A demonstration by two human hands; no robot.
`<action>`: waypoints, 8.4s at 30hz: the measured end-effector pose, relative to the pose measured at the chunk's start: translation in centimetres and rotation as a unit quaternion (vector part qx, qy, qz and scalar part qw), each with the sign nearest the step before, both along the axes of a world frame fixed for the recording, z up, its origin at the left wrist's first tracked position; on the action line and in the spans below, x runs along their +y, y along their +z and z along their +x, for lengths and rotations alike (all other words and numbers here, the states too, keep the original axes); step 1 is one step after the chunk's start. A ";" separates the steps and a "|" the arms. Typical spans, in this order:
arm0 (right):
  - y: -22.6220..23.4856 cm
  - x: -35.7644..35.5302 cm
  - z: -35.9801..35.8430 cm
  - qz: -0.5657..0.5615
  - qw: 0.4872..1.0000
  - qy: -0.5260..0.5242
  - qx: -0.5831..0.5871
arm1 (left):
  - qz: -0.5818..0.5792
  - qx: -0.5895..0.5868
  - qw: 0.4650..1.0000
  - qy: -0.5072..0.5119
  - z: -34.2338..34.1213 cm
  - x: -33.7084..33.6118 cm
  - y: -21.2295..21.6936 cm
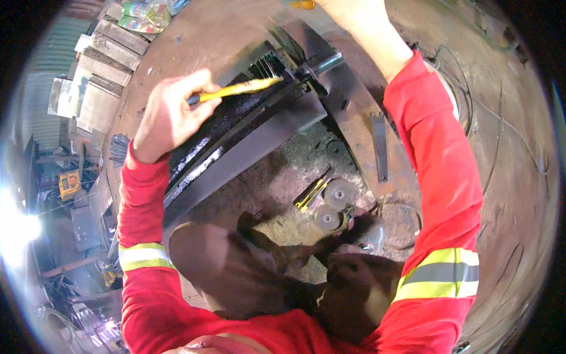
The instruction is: The person kneels on the floor and uses a yellow paintbrush to apply a yellow substance from a small cup onto a long, dark metal beam. They repeatedly dip the brush into the cup and spread the substance along the beam's surface.
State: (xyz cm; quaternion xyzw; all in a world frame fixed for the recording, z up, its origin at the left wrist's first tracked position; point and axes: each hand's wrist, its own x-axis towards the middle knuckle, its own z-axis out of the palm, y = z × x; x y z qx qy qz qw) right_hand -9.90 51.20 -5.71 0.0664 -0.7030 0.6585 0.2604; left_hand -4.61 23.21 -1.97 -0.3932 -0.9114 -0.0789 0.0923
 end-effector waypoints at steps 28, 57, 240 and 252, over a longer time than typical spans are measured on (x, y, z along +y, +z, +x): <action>1.3 -5.3 0.7 0.034 0.997 0.058 -0.023 | -0.060 0.142 0.988 -0.008 -1.8 0.7 -2.3; 0.4 -17.2 1.1 0.131 0.986 0.098 -0.015 | -0.023 -0.036 0.948 0.314 16.5 -27.8 2.8; -7.4 -15.3 13.6 0.174 0.948 0.235 -0.123 | 0.518 -0.179 0.803 0.236 13.4 -27.6 -0.1; -6.6 -12.5 14.9 0.083 0.968 0.194 -0.136 | -0.092 -0.094 0.959 0.251 11.3 -25.1 1.4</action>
